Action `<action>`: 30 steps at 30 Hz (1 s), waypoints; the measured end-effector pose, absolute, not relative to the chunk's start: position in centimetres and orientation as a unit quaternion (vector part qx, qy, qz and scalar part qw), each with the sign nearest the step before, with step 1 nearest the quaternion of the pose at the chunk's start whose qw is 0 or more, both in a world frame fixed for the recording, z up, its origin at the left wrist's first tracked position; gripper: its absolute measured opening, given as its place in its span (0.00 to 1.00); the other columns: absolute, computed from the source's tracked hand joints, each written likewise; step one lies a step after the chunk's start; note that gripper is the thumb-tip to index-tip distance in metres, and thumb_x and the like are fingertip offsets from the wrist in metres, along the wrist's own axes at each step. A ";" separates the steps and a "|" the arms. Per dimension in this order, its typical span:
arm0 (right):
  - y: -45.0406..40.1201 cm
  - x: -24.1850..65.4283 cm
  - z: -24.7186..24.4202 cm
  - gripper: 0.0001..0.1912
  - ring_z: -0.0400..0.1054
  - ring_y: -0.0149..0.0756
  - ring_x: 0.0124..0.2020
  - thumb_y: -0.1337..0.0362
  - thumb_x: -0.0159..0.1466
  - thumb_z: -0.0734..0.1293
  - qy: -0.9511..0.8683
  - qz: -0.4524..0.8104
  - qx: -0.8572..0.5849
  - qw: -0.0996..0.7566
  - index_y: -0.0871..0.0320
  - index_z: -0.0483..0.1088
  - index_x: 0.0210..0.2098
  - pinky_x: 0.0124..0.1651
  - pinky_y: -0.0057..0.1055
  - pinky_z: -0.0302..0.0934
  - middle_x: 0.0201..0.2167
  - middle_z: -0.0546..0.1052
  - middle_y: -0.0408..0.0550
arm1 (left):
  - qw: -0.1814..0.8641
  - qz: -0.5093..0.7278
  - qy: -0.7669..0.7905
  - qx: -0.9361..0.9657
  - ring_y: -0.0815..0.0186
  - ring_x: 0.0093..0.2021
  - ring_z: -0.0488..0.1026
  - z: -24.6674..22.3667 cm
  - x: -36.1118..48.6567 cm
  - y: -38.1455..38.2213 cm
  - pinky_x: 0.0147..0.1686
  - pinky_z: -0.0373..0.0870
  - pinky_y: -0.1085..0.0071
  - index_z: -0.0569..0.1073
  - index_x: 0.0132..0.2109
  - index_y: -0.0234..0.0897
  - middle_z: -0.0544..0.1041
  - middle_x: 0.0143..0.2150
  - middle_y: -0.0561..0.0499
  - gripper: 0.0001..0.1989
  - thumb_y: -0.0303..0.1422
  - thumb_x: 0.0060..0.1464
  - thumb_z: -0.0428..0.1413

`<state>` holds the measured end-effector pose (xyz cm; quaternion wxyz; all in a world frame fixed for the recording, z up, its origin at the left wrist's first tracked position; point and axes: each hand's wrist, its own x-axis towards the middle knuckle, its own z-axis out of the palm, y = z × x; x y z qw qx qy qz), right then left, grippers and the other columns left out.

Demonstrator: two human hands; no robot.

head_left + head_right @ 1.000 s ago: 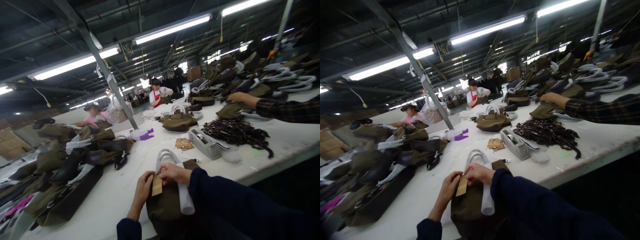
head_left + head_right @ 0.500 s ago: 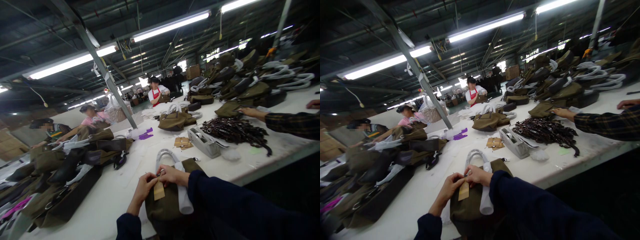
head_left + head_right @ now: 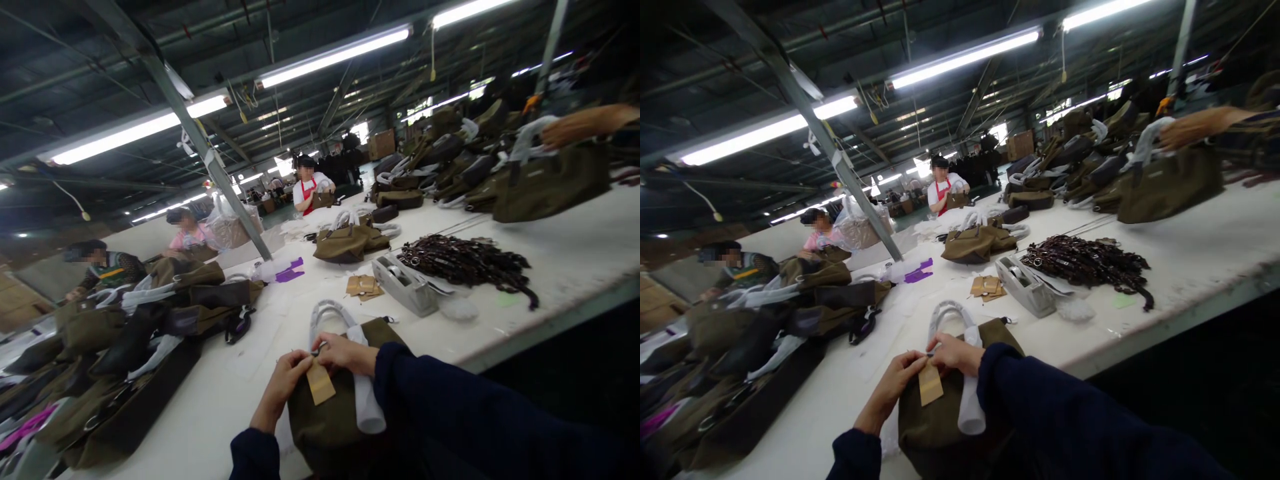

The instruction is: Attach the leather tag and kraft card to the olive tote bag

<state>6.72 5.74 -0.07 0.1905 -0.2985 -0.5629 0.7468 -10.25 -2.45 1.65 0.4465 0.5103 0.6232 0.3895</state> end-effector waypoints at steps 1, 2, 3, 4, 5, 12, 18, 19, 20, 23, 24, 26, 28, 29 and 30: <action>5.7 6.7 -0.1 0.20 0.65 0.31 0.25 0.74 0.47 0.63 -0.562 0.746 -0.300 0.194 0.58 0.62 0.41 0.26 0.26 0.60 0.24 0.68 0.38 | 0.455 0.395 0.618 0.505 0.64 0.34 0.71 1.6 -10.3 -2.4 0.36 0.64 0.71 0.80 0.35 0.34 0.78 0.31 0.51 0.16 0.45 0.51 0.60; 5.7 6.7 -0.1 0.20 0.65 0.31 0.26 0.74 0.48 0.63 -0.560 0.746 -0.302 0.198 0.58 0.62 0.41 0.26 0.26 0.60 0.25 0.68 0.38 | 0.466 0.401 0.611 0.498 0.64 0.34 0.71 1.5 -10.3 -2.4 0.37 0.65 0.71 0.80 0.36 0.35 0.79 0.32 0.50 0.16 0.45 0.52 0.59; 5.7 6.8 -0.1 0.20 0.65 0.31 0.28 0.73 0.48 0.63 -0.557 0.746 -0.304 0.203 0.58 0.62 0.41 0.27 0.25 0.59 0.26 0.68 0.39 | 0.477 0.407 0.605 0.492 0.63 0.36 0.72 1.5 -10.3 -2.5 0.38 0.65 0.70 0.80 0.37 0.35 0.79 0.33 0.50 0.16 0.44 0.53 0.59; 5.7 6.9 -0.1 0.20 0.65 0.31 0.28 0.73 0.48 0.63 -0.553 0.746 -0.306 0.208 0.58 0.63 0.41 0.27 0.25 0.59 0.26 0.68 0.39 | 0.488 0.409 0.600 0.484 0.63 0.36 0.72 1.5 -10.3 -2.5 0.39 0.66 0.70 0.80 0.39 0.35 0.80 0.34 0.49 0.15 0.43 0.53 0.59; 5.7 6.9 -0.1 0.20 0.65 0.31 0.29 0.73 0.48 0.63 -0.551 0.748 -0.305 0.211 0.58 0.63 0.41 0.28 0.25 0.59 0.27 0.69 0.40 | 0.500 0.407 0.597 0.478 0.62 0.37 0.73 1.6 -10.3 -2.6 0.39 0.66 0.70 0.80 0.40 0.35 0.80 0.35 0.49 0.15 0.41 0.52 0.59; 5.6 6.9 0.0 0.22 0.65 0.31 0.28 0.74 0.46 0.63 -0.539 0.753 -0.319 0.199 0.57 0.61 0.41 0.30 0.27 0.59 0.27 0.68 0.39 | 0.519 0.423 0.581 0.463 0.63 0.37 0.75 1.4 -10.2 -3.0 0.40 0.67 0.71 0.80 0.40 0.35 0.81 0.35 0.49 0.15 0.39 0.46 0.65; 5.4 6.6 0.1 0.21 0.63 0.32 0.25 0.76 0.45 0.61 -0.548 0.743 -0.333 0.192 0.57 0.61 0.39 0.27 0.27 0.58 0.23 0.67 0.38 | 0.472 0.425 0.601 0.485 0.61 0.36 0.75 0.7 -10.0 -2.7 0.38 0.69 0.70 0.80 0.37 0.34 0.81 0.34 0.48 0.15 0.42 0.47 0.64; 5.5 6.6 0.0 0.21 0.64 0.32 0.25 0.77 0.45 0.61 -0.549 0.743 -0.332 0.191 0.57 0.61 0.39 0.27 0.27 0.59 0.23 0.67 0.38 | 0.467 0.421 0.602 0.492 0.61 0.36 0.75 0.8 -9.9 -2.7 0.39 0.69 0.70 0.80 0.37 0.34 0.81 0.35 0.48 0.15 0.42 0.47 0.63; 5.5 6.5 -0.1 0.21 0.64 0.32 0.25 0.77 0.45 0.61 -0.550 0.744 -0.330 0.189 0.57 0.61 0.39 0.27 0.27 0.59 0.24 0.67 0.39 | 0.461 0.418 0.604 0.499 0.61 0.36 0.75 0.9 -9.9 -2.7 0.39 0.69 0.70 0.80 0.37 0.34 0.81 0.35 0.48 0.15 0.42 0.48 0.63; 5.7 6.4 -0.5 0.20 0.64 0.32 0.24 0.77 0.46 0.62 -0.554 0.743 -0.328 0.183 0.57 0.61 0.39 0.26 0.26 0.59 0.23 0.68 0.38 | 0.443 0.406 0.613 0.512 0.61 0.36 0.74 1.3 -9.7 -2.9 0.38 0.68 0.70 0.80 0.37 0.35 0.82 0.35 0.48 0.14 0.41 0.49 0.62; 5.8 6.3 -0.6 0.20 0.64 0.31 0.23 0.77 0.46 0.62 -0.556 0.741 -0.329 0.182 0.57 0.61 0.39 0.26 0.26 0.59 0.23 0.68 0.38 | 0.440 0.402 0.616 0.515 0.61 0.37 0.74 1.4 -9.6 -2.9 0.39 0.68 0.70 0.80 0.38 0.35 0.81 0.35 0.48 0.14 0.41 0.49 0.61; 5.8 6.2 -0.7 0.20 0.64 0.30 0.22 0.78 0.47 0.62 -0.558 0.735 -0.338 0.182 0.57 0.61 0.39 0.25 0.26 0.59 0.22 0.68 0.36 | 0.436 0.392 0.618 0.524 0.60 0.38 0.74 1.6 -9.6 -3.0 0.40 0.69 0.69 0.80 0.39 0.36 0.81 0.36 0.48 0.15 0.42 0.49 0.61; 5.8 6.2 -0.6 0.20 0.63 0.30 0.21 0.79 0.47 0.62 -0.560 0.727 -0.354 0.184 0.56 0.61 0.38 0.24 0.25 0.59 0.21 0.67 0.35 | 0.428 0.381 0.617 0.539 0.58 0.39 0.75 1.5 -9.7 -2.8 0.41 0.69 0.68 0.80 0.39 0.36 0.81 0.37 0.47 0.15 0.42 0.49 0.61; 5.7 6.2 -0.5 0.20 0.63 0.30 0.20 0.79 0.46 0.62 -0.561 0.721 -0.362 0.183 0.56 0.61 0.37 0.24 0.25 0.59 0.21 0.67 0.35 | 0.420 0.376 0.616 0.551 0.58 0.40 0.75 1.4 -9.8 -2.7 0.41 0.69 0.68 0.80 0.38 0.37 0.81 0.36 0.47 0.15 0.42 0.49 0.61; 5.7 6.1 -0.4 0.20 0.63 0.30 0.20 0.79 0.46 0.62 -0.563 0.717 -0.368 0.180 0.56 0.61 0.37 0.23 0.25 0.59 0.20 0.67 0.35 | 0.409 0.371 0.615 0.563 0.57 0.40 0.75 1.2 -9.8 -2.5 0.42 0.69 0.68 0.80 0.37 0.37 0.81 0.35 0.48 0.14 0.43 0.48 0.61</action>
